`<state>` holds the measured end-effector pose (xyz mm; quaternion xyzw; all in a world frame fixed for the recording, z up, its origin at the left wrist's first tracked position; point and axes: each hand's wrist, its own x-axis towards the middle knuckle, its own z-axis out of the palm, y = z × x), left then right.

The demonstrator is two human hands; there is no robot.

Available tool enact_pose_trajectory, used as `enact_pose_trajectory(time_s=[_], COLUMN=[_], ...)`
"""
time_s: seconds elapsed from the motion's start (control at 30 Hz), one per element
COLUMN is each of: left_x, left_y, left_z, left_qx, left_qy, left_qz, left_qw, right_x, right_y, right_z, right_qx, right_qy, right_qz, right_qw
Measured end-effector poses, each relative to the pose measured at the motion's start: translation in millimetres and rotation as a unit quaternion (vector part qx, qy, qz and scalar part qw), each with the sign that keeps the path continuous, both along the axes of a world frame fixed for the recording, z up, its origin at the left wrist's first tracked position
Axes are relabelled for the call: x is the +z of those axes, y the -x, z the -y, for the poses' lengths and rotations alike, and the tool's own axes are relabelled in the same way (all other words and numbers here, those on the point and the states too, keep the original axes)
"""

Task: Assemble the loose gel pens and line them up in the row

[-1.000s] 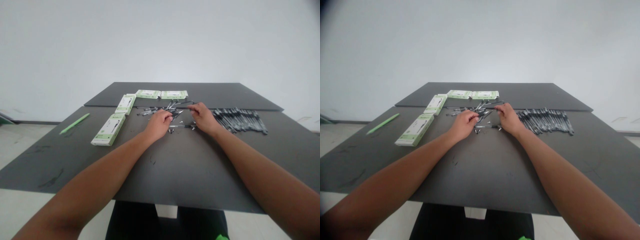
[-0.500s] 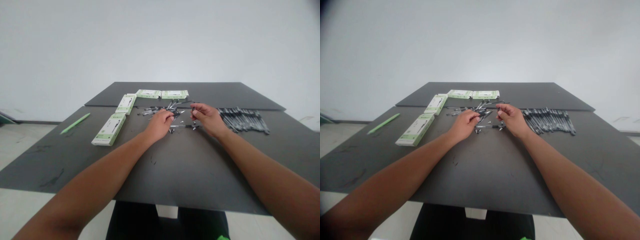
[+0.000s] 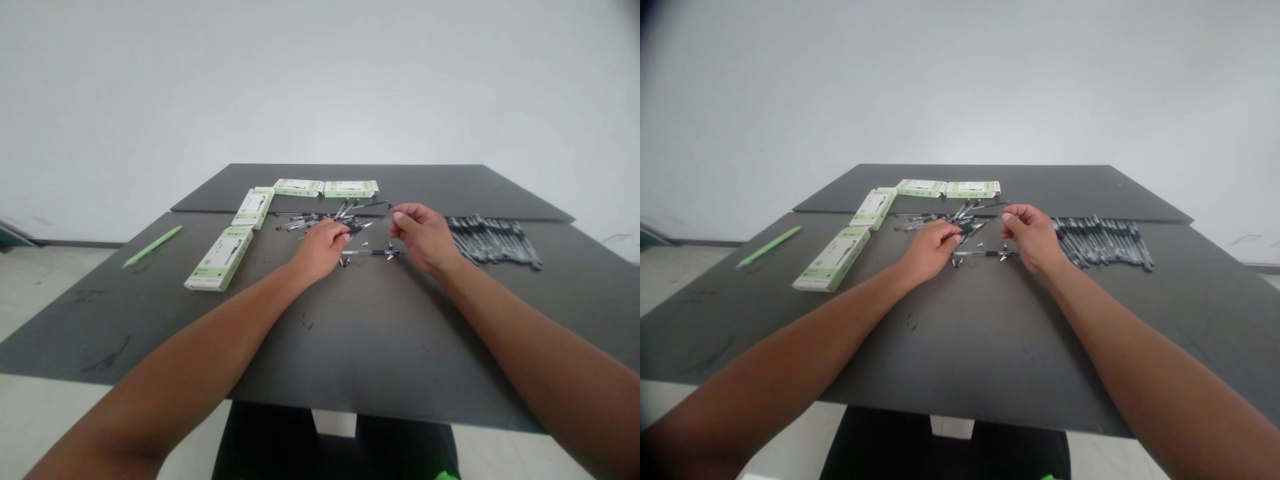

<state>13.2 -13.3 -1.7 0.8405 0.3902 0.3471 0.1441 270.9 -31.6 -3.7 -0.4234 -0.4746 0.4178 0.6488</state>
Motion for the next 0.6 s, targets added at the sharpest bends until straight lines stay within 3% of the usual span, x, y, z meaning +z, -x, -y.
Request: enact_pose_trajectory(time_s=[0.6], left_x=[0.7], left_y=[-2], left_z=[1], left_qx=[-0.030], left_qy=[0.000], left_qz=[0.002], left_qw=[1.000], right_x=[2.0], right_y=[13], right_z=[10], right_qx=[0.054], right_qy=[0.030], right_qz=[0.000], right_qw=[0.998])
